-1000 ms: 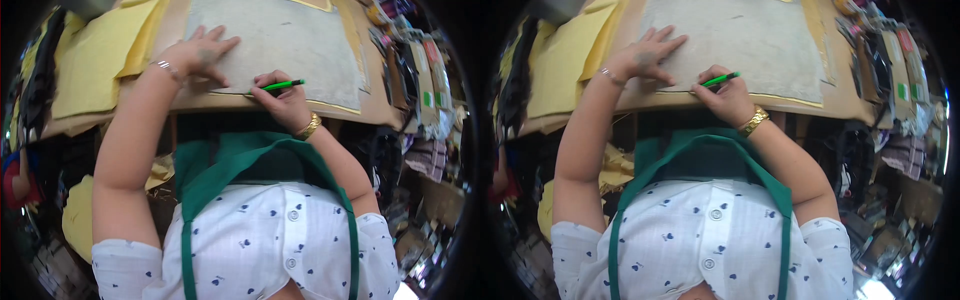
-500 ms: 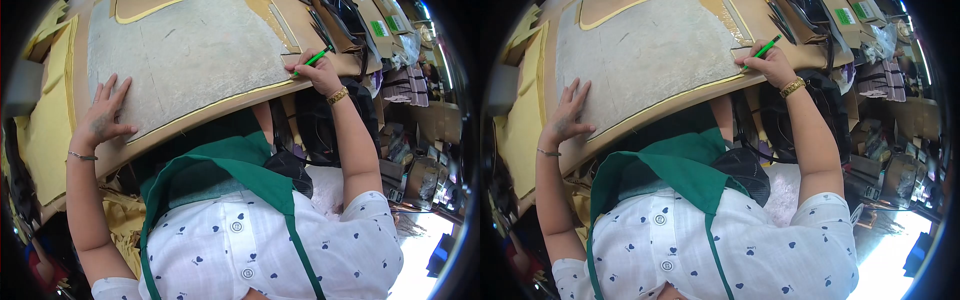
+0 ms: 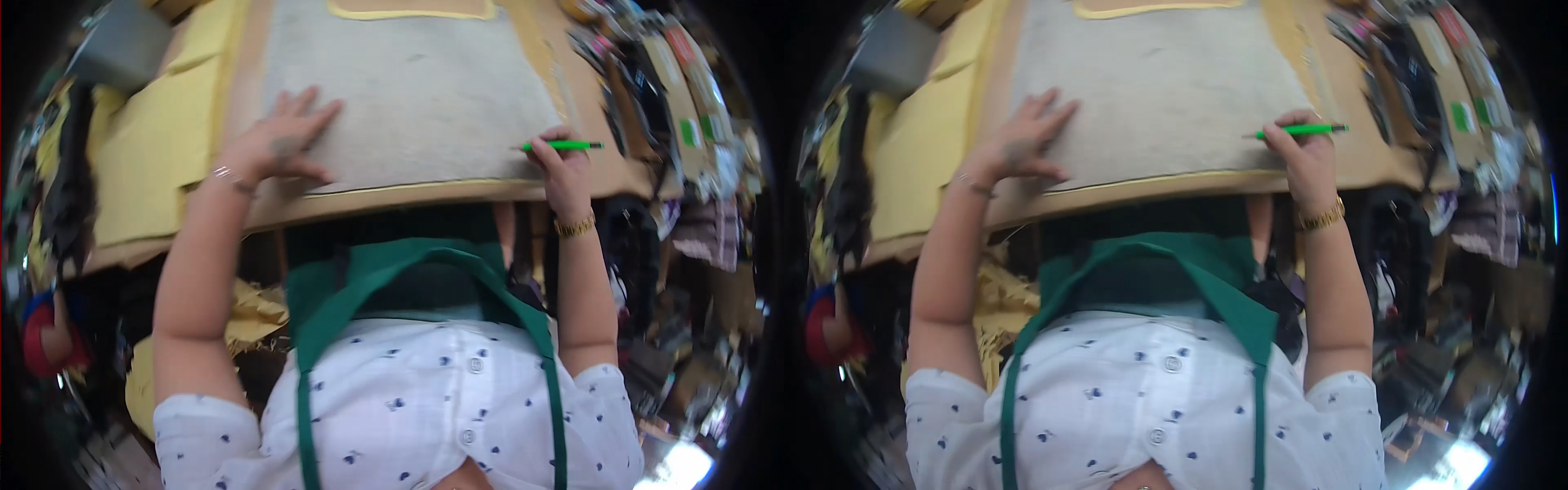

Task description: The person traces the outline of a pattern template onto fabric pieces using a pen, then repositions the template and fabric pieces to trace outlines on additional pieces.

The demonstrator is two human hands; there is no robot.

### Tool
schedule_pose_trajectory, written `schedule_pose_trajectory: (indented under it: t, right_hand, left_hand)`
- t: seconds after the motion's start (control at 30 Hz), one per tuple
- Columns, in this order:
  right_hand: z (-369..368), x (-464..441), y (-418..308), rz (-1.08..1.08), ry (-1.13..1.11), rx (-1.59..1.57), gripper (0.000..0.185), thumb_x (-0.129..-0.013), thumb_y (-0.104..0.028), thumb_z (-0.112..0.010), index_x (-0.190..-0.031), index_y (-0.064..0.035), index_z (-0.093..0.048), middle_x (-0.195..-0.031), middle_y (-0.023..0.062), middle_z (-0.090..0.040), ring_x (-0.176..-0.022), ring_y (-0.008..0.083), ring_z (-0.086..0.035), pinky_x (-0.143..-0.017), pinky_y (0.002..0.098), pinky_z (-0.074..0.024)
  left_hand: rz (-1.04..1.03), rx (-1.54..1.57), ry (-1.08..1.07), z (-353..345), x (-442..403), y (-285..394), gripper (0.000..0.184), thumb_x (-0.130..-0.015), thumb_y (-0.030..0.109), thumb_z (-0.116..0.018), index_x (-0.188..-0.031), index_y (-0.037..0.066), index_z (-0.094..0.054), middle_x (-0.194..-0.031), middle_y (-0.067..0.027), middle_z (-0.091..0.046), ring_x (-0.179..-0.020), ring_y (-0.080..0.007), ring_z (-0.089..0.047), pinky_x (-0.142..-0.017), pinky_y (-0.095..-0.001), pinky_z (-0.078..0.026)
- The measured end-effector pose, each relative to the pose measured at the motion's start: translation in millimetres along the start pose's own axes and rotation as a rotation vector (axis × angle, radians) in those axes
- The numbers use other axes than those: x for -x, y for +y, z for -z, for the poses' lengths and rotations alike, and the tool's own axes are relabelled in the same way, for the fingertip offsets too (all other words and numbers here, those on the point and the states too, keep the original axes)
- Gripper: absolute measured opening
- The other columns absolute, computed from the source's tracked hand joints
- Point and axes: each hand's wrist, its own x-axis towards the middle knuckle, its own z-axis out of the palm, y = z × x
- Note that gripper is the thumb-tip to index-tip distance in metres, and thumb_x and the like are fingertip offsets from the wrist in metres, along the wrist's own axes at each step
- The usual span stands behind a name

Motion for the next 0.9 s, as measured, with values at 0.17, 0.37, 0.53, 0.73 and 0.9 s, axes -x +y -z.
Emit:
schedule_pose_trajectory:
  t: [0.17, 0.37, 0.53, 0.73, 0.9]
  right_hand:
    - [-76.9, 3.3, -6.2, 0.036, -0.24, 0.001, 0.011, -0.079, -0.006, -0.058, -0.084, -0.0031, -0.049, -0.076, 0.0046, -0.056, -0.073, 0.0118, -0.056, -0.066, 0.0226, -0.0441]
    - [-82.6, -5.4, 2.0, -0.038, -0.089, -0.175, 0.01, -0.085, -0.017, -0.052, -0.082, -0.0074, -0.049, -0.072, 0.0036, -0.056, -0.071, 0.014, -0.057, -0.063, 0.0237, -0.0449]
    - [-72.4, -8.6, 1.7, -0.103, 0.035, -0.325, 0.012, -0.085, -0.019, -0.052, -0.079, -0.0092, -0.05, -0.07, 0.0026, -0.056, -0.063, 0.0144, -0.057, -0.058, 0.0238, -0.0443]
    - [-73.5, -7.3, 6.5, -0.134, 0.118, -0.325, 0.012, -0.084, -0.02, -0.054, -0.078, -0.0098, -0.05, -0.068, 0.0028, -0.056, -0.063, 0.014, -0.056, -0.059, 0.0247, -0.0445]
    - [-82.9, -9.6, -5.4, -0.192, 0.102, -0.251, 0.012, -0.083, -0.019, -0.056, -0.08, -0.0096, -0.049, -0.069, 0.0027, -0.056, -0.063, 0.0139, -0.055, -0.06, 0.0249, -0.0439]
  left_hand:
    - [0.11, 0.131, -0.01, 16.7, 16.1, 22.2, 0.085, -0.061, 0.026, -0.069, -0.132, 0.019, -0.024, -0.138, -0.0156, -0.016, -0.126, -0.0396, -0.013, -0.096, -0.0567, -0.021]
    - [-0.262, 0.306, 0.487, -43.0, 35.4, 121.6, 0.043, -0.069, 0.01, -0.053, -0.112, 0.007, -0.047, -0.126, -0.0123, -0.037, -0.12, -0.0307, -0.032, -0.09, -0.0527, -0.033]
    - [-0.483, 0.481, 0.606, -43.5, 30.8, 115.7, 0.031, -0.066, 0.01, -0.053, -0.097, 0.004, -0.054, -0.113, -0.013, -0.048, -0.109, -0.0277, -0.044, -0.084, -0.0407, -0.041]
    - [-0.117, 0.346, 0.713, -12.7, -46.6, 51.9, 0.027, -0.07, 0.01, -0.052, -0.097, 0.003, -0.054, -0.11, -0.0146, -0.048, -0.106, -0.0298, -0.044, -0.083, -0.0406, -0.041]
    - [0.14, 0.415, 0.661, -8.6, -89.0, 45.2, 0.024, -0.076, 0.007, -0.043, -0.096, -0.001, -0.053, -0.114, -0.0164, -0.044, -0.116, -0.0355, -0.034, -0.088, -0.0518, -0.032]
